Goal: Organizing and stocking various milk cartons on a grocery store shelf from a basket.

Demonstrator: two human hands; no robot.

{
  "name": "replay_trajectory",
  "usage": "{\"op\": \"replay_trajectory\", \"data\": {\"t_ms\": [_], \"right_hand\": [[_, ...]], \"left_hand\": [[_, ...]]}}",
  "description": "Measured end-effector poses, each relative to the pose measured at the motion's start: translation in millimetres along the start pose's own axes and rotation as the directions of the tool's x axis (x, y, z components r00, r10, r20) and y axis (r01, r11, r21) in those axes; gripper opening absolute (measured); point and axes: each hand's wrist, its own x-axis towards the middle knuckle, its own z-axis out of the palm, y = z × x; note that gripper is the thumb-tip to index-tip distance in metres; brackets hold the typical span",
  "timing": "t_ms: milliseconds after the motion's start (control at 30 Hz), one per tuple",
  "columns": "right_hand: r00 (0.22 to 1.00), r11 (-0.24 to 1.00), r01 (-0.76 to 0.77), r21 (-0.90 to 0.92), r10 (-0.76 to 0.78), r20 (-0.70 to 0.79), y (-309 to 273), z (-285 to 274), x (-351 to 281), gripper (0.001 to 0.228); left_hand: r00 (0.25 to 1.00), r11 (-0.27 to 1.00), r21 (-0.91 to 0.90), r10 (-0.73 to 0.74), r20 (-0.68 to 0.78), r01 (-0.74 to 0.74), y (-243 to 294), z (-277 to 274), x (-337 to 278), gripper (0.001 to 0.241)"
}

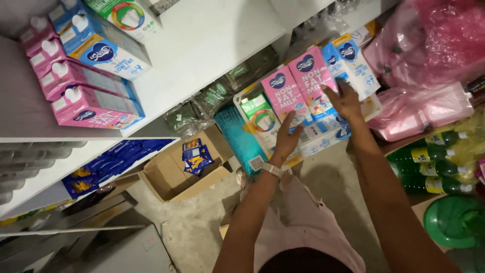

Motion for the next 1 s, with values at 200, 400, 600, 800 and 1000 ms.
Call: {"op": "replay_trajectory", "data": {"t_ms": [200, 400, 600, 800, 1000], "right_hand": [[0.976, 0.965, -0.161, -0.208, 0.187, 0.110, -44.8, -19.8, 0.5, 0.074], [0.998, 0.971, -0.043, -0.236, 0.030, -0.056, -65.2, -13.8, -11.8, 0.071], [0.974, 0.965, -0.095, -0.244, 0.040, -0.222, -44.6, -1.2, -9.9, 0.072], [0.938, 0.987, 0.041, -0.156, -0.091, -0.333, -42.0, 1.3, -17.4, 0.076], [0.964, 0.955, 0.026, 0.295, 0.054, -0.261, -91.8, -9.5, -43.6, 0.050]], "left_hand": [[0.999, 0.988, 0.146, 0.048, -0.016, -0.045, -0.6, 14.7, -10.5, 0.072], [0.995, 0.970, 0.220, 0.098, 0.025, -0.101, 7.4, 19.2, -17.1, 0.078], [0.992, 0.947, 0.297, 0.115, 0.055, -0.126, 14.1, 17.2, -17.9, 0.079], [0.995, 0.973, 0.213, 0.078, 0.064, -0.090, 10.7, 10.1, -14.7, 0.081], [0.999, 0.999, -0.032, -0.033, -0.005, 0.033, 35.4, -10.0, -7.9, 0.078]]}}
